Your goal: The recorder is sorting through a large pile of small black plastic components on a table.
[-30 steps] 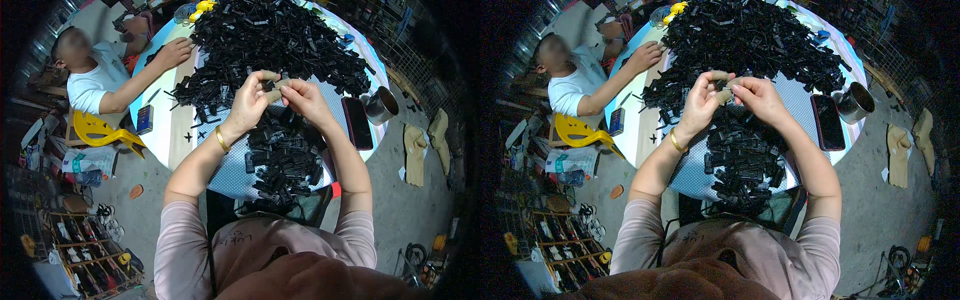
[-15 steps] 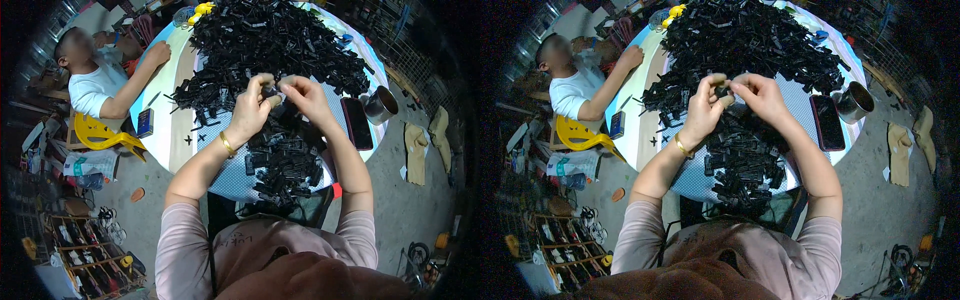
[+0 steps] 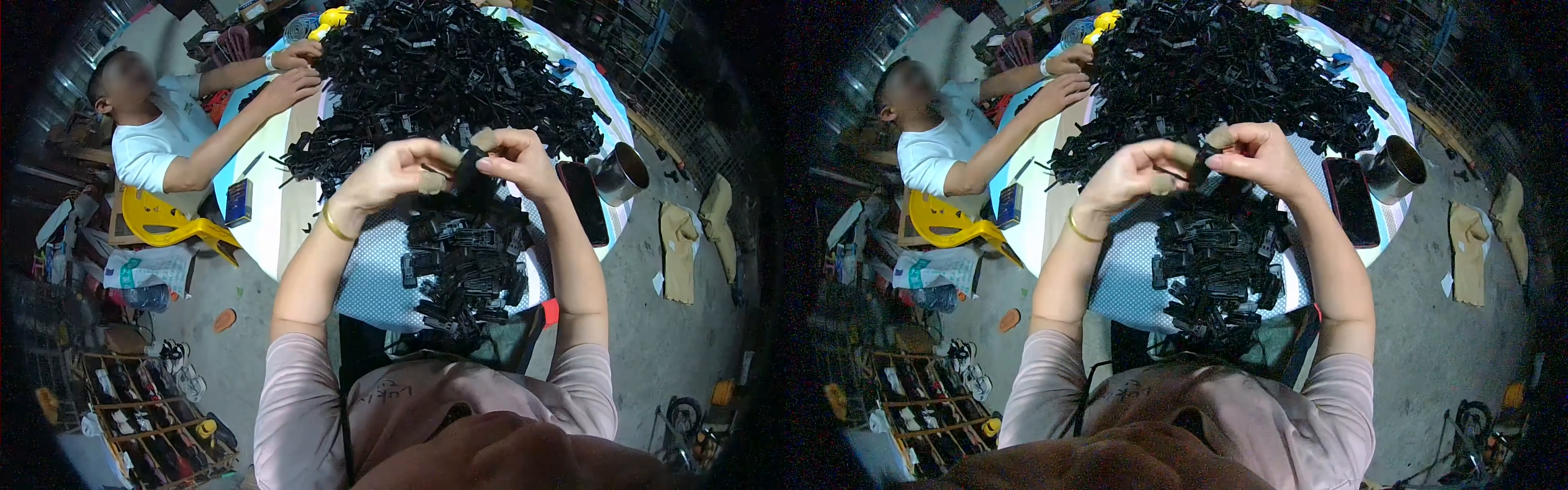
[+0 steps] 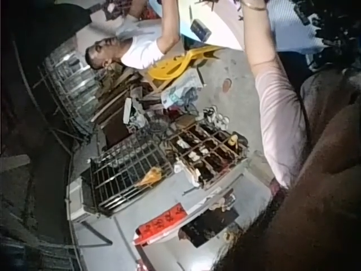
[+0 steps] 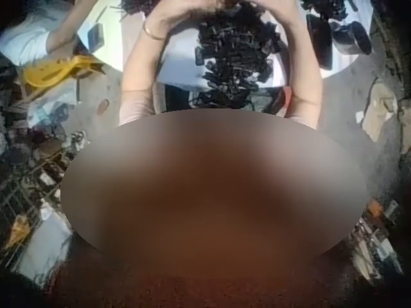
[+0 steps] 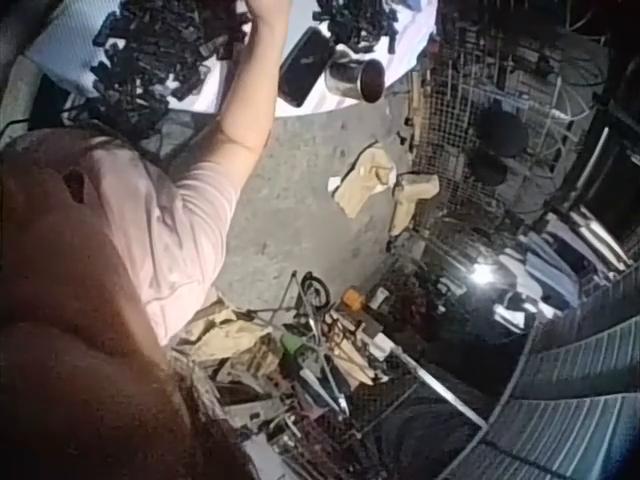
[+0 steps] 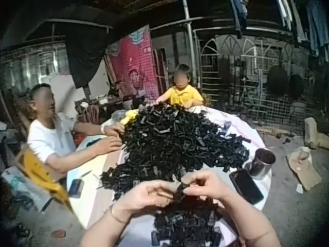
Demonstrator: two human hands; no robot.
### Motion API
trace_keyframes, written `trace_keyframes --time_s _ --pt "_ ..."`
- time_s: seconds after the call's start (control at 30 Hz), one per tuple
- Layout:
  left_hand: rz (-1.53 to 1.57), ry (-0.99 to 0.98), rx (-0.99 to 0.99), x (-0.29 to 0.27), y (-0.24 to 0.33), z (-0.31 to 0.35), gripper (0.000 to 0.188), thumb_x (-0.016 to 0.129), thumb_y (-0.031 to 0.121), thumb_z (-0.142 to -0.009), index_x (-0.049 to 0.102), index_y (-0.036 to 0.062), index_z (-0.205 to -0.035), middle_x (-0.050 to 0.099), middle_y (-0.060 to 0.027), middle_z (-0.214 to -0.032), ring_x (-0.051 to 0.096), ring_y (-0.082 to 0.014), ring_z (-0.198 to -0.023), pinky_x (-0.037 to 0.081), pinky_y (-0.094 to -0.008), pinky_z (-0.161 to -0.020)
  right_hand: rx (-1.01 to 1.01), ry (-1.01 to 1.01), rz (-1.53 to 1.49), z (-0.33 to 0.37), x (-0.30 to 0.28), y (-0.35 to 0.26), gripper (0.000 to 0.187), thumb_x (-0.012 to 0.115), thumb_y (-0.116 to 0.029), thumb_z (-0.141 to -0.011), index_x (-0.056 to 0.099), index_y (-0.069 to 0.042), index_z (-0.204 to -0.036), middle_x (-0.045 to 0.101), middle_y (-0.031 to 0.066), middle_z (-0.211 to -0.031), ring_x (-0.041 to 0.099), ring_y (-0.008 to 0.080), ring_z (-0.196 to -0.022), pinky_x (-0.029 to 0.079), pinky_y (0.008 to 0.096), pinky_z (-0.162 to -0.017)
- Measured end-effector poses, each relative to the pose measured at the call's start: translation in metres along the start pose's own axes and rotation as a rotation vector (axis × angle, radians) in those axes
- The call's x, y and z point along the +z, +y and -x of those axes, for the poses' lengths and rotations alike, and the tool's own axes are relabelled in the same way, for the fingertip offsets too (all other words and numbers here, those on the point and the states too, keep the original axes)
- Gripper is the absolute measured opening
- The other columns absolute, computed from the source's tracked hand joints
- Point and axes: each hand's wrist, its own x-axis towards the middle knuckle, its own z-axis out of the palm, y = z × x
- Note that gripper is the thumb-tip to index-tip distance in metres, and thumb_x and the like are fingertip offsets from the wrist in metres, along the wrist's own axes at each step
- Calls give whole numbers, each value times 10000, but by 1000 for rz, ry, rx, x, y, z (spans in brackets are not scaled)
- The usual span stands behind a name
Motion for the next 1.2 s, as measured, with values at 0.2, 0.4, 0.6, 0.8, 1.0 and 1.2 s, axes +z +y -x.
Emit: trace_keyframes --time_s 0.2,0.4,0.6,0.8,1.0,1.2 --pt "396 -153 -57 5 -20 -4 349 691 117 -683 504 -24 -942 592 -161 -915 621 -242 -810 535 -344 -721 -70 -230 -99 1 6 -3 212 673 -126 -720 636 -10 -892 580 -5 -720 477 37 -611 394 187 -548" --pt "295 -7 -114 6 -25 -5 209 615 74 -756 508 -14 -912 596 -143 -890 625 -205 -766 526 -297 -701 -28 -175 28 1 9 -3 252 654 -147 -748 614 -9 -955 577 -3 -733 482 41 -629 402 195 -564" --pt "-204 453 172 11 -25 -9 260 659 7 -715 497 -11 -917 562 -38 -816 544 -87 -717 460 -202 -683 46 33 -21 -1 27 5 169 531 -175 -832 574 -13 -861 541 -11 -728 480 67 -627 381 216 -551" --pt "-218 499 350 25 -23 -8 339 635 2 -740 499 -27 -1049 556 -56 -933 542 -81 -767 464 -195 -697 -122 77 227 -1 36 8 203 489 -197 -855 555 -11 -810 519 8 -603 480 81 -561 383 227 -516" --pt "-223 528 383 25 -31 -7 252 618 -10 -752 549 -25 -993 577 -58 -946 552 -89 -805 459 -196 -704 -58 78 157 3 39 2 215 474 -196 -863 553 -14 -779 515 -4 -590 458 63 -536 368 218 -491" --pt "-751 612 587 25 -32 -6 166 628 -2 -735 589 -14 -897 601 -64 -898 558 -99 -791 464 -217 -692 140 -1 29 3 37 -2 221 490 -202 -857 557 -27 -739 505 -25 -576 434 48 -525 346 210 -482"
